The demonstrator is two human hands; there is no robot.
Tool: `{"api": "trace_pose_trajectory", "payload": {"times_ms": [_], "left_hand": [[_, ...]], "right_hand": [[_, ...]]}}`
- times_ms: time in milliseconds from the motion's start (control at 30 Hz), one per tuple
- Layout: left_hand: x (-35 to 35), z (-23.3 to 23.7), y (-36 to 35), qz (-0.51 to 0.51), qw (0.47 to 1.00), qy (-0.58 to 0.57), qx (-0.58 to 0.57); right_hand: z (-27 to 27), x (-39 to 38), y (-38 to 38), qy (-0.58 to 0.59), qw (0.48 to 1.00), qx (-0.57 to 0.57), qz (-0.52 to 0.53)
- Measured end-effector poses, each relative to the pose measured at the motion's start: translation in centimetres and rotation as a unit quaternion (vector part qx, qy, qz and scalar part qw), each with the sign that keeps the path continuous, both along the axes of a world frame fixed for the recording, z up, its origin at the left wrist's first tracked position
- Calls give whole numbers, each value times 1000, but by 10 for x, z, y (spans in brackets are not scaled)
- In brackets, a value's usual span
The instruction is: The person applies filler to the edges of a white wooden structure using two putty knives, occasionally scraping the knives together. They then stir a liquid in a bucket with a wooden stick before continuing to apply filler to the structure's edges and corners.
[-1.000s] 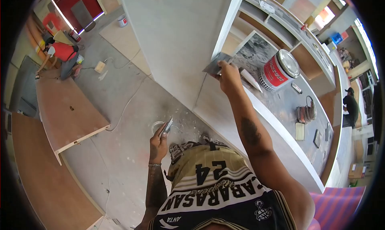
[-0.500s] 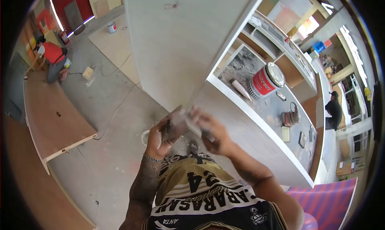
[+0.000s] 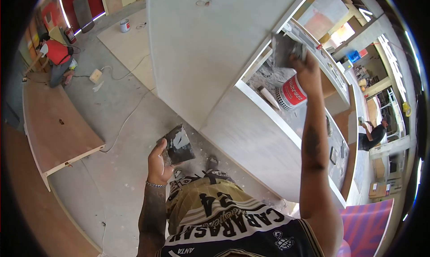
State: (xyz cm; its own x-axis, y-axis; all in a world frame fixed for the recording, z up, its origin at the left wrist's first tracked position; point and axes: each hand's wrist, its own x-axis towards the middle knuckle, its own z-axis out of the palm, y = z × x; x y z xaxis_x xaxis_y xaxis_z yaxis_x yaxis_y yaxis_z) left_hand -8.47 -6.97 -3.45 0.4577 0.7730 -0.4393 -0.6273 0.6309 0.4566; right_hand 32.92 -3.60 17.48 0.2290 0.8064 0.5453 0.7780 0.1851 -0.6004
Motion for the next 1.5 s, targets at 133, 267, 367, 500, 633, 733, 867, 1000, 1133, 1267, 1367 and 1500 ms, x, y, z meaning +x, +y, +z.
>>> {"api": "trace_pose_trajectory", "payload": {"times_ms": [133, 267, 367, 500, 633, 733, 867, 1000, 1133, 1267, 1367, 1500], "left_hand": [[-18, -16, -19, 40, 999, 21, -27], [-39, -29, -28, 84, 994, 43, -51], [-48, -35, -31, 116, 990, 54, -64], [-51, -35, -33, 118, 990, 48, -55], [-48, -23, -33, 107, 993, 33, -40], [-46, -21, -35, 103, 993, 34, -41], [-46, -24, -34, 85, 996, 8, -20], [-44, -28, -38, 81, 996, 8, -23], [-39, -31, -39, 76, 996, 26, -44], [-34, -22, -41, 65, 998, 6, -23], [-30, -14, -43, 76, 996, 1, -44], [-32, -19, -43, 77, 996, -2, -34]], "right_hand": [[9, 12, 20, -3, 997, -58, 47], [-34, 13, 23, -65, 993, -96, 28], [-79, 18, 27, -127, 984, -124, 3], [-119, -2, 29, -164, 978, -127, 1], [-139, -15, 36, -173, 975, -138, -15], [-138, -18, 32, -182, 974, -133, -5], [-118, -19, 21, -70, 982, -173, -16], [-83, 11, 16, 63, 997, -36, 19], [-37, 9, 23, 17, 999, -36, -2], [-81, 18, 38, -103, 986, -132, -18], [-146, -2, 38, -161, 971, -177, -10], [-205, -37, 16, -75, 968, -239, 37]]}}
